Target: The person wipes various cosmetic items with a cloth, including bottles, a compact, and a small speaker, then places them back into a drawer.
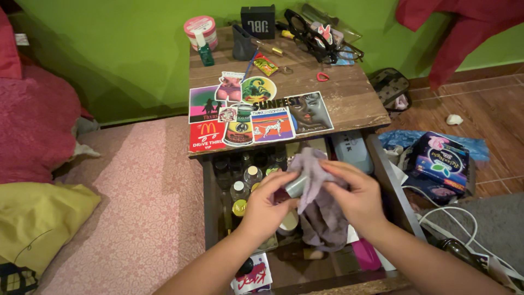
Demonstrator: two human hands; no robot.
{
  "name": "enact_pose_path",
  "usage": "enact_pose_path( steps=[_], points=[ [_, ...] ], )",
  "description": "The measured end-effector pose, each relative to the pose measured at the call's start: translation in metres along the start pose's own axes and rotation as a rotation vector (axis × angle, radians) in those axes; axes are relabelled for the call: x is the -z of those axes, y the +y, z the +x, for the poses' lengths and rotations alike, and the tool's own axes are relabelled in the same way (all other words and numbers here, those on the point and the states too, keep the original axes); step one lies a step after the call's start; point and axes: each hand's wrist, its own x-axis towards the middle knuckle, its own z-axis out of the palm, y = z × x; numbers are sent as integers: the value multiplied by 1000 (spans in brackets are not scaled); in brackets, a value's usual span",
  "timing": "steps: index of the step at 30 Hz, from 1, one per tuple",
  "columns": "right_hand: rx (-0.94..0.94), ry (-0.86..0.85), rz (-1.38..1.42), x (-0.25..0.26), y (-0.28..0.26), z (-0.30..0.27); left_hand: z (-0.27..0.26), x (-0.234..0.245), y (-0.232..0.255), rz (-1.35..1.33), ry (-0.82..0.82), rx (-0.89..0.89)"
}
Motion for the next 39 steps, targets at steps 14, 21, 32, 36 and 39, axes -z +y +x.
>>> enact_pose_path(
  steps=[14,21,32,36,39],
  points=[
    [-110,27,104,2,21,2,2,4,-13,-520,-48,308],
    [-55,-242,-21,-4,1,4,-5,-1,7,186,-38,-169],
    [-31,-146,-53,1,-1,4,13,13,3,-282,252,188],
    [-20,-172,-30,1,-10,3,12,12,3,-463,145,282],
    [52,-195,-121,0,-14,2,7,13,-23,-365,30,322]
  ],
)
